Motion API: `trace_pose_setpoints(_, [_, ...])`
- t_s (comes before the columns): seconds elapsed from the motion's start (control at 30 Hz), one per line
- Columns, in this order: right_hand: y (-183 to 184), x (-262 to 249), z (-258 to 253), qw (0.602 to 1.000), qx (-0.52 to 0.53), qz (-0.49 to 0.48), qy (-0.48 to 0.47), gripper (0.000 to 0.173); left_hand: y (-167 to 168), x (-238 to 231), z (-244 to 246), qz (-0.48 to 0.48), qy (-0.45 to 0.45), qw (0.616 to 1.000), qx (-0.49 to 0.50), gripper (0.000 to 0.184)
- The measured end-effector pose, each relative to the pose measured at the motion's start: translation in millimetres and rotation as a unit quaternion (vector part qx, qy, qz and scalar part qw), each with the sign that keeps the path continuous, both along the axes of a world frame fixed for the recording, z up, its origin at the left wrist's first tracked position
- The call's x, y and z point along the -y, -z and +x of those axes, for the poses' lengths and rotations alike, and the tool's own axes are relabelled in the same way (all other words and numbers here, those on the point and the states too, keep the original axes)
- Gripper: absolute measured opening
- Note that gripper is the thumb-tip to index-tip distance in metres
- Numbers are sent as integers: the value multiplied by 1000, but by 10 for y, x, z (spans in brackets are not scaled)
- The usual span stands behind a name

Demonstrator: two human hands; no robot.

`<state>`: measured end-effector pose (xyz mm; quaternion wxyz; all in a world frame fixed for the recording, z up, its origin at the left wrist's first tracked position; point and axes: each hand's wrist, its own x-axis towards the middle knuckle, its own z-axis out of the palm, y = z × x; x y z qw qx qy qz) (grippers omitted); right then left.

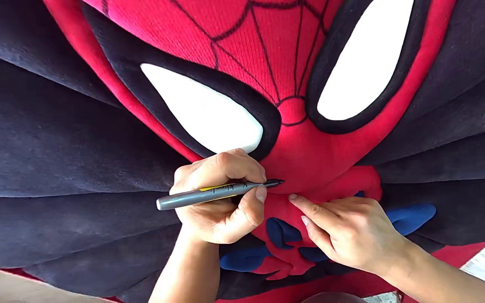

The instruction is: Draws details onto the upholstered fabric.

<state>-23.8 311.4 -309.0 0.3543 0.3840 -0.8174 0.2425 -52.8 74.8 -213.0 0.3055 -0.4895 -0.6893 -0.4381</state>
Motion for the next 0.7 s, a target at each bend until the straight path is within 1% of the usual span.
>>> trace_pose_setpoints(0.1, [-56,-44,63,997,31,-53,-50,25,-11,2,0,-1,1,1000,1,8])
trace_pose_setpoints(0.2, [-71,-165,99,989,45,-118,-73,24,-6,5,-11,-4,-9,1000,-10,9])
trace_pose_setpoints(0.27, [-62,-313,65,987,38,-152,-45,23,10,-12,-17,2,-26,1000,-17,10])
trace_pose_setpoints(0.4, [-2,-713,-137,975,4,-213,61,24,30,-84,-28,47,-52,997,-15,12])
trace_pose_setpoints(0.43, [35,-792,-216,971,-4,-229,74,25,31,-111,-31,58,-59,996,-16,13])
trace_pose_setpoints(0.5, [87,-863,-319,966,-13,-247,77,26,34,-178,-36,80,-71,994,-19,14])
trace_pose_setpoints(0.7, [96,-808,-235,968,29,-230,100,26,41,-325,-44,120,-117,985,-36,15])
